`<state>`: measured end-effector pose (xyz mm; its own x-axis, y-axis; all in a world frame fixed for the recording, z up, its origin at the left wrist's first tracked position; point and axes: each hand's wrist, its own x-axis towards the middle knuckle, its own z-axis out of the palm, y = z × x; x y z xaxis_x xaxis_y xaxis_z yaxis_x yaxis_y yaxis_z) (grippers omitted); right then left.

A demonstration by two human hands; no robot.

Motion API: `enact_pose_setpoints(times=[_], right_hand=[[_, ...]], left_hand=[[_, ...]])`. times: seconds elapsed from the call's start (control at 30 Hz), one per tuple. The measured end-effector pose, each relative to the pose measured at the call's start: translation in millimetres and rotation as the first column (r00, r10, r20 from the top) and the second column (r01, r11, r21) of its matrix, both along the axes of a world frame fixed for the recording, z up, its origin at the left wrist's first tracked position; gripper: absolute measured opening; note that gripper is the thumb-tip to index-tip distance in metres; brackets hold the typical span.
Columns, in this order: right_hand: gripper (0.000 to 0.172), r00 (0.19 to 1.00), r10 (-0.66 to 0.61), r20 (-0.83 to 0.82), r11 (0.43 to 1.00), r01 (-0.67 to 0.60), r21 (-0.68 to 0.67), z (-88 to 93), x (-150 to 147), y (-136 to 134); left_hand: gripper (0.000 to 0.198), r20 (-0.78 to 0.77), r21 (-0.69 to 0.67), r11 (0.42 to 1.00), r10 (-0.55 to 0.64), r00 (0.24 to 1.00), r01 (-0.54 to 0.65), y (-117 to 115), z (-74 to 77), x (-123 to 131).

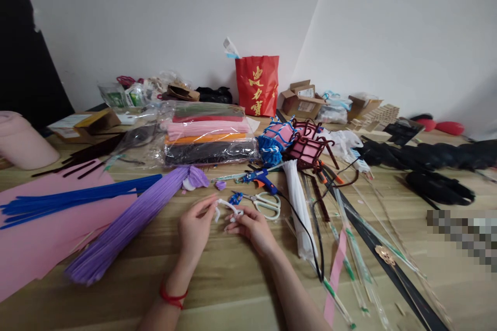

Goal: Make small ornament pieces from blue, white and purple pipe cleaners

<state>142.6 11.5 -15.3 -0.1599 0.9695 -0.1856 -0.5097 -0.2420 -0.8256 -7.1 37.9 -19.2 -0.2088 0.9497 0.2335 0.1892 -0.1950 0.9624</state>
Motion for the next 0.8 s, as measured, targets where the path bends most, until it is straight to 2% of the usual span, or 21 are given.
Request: enact_pose_setpoints(times=[0.17, 0.3, 0.43, 0.53, 0.6, 0.73, 0.8], right_hand=[[0.032, 0.998, -0.046, -0.041, 0.999, 0.046, 0.009, 3.8, 6.9, 1.2], [0.029, 0.999, 0.03, 0.034, 0.999, -0.029, -0.025, 4.6, 10.5, 0.0], [0.025, 0.978, 0.126, 0.168, 0.992, -0.126, -0.014, 5.2, 10.8, -3.8], [0.022, 0.95, 0.191, 0.248, 0.98, -0.201, 0.014, 7.1, 10.8, -7.3], [0.024, 0.94, 0.199, 0.278, 0.976, -0.214, 0.026, 8.1, 10.7, -8.5], [0.033, 0.965, 0.158, 0.209, 0.984, -0.171, 0.047, 8.6, 7.8, -7.7], [0.04, 0.976, 0.124, 0.177, 0.988, -0.138, 0.065, 7.2, 5.2, -6.6]], left_hand=[[0.02, -0.219, 0.074, 0.997, -0.02, 0.975, 0.038, -0.4, -1.6, -2.0], [0.019, -0.392, 0.193, 0.981, 0.095, 0.915, -0.019, -2.3, 1.1, -7.0], [0.022, -0.487, 0.299, 0.953, 0.198, 0.85, -0.05, -3.6, 4.6, -13.4], [0.021, -0.491, 0.322, 0.943, 0.24, 0.837, -0.082, -2.3, 7.2, -18.2], [0.019, -0.448, 0.304, 0.945, 0.253, 0.858, -0.119, -0.7, 8.5, -19.8], [0.014, -0.287, 0.152, 0.984, 0.132, 0.949, -0.091, 1.2, 7.7, -16.0], [0.013, -0.224, 0.074, 0.995, 0.081, 0.971, -0.066, 1.1, 6.1, -12.3]])
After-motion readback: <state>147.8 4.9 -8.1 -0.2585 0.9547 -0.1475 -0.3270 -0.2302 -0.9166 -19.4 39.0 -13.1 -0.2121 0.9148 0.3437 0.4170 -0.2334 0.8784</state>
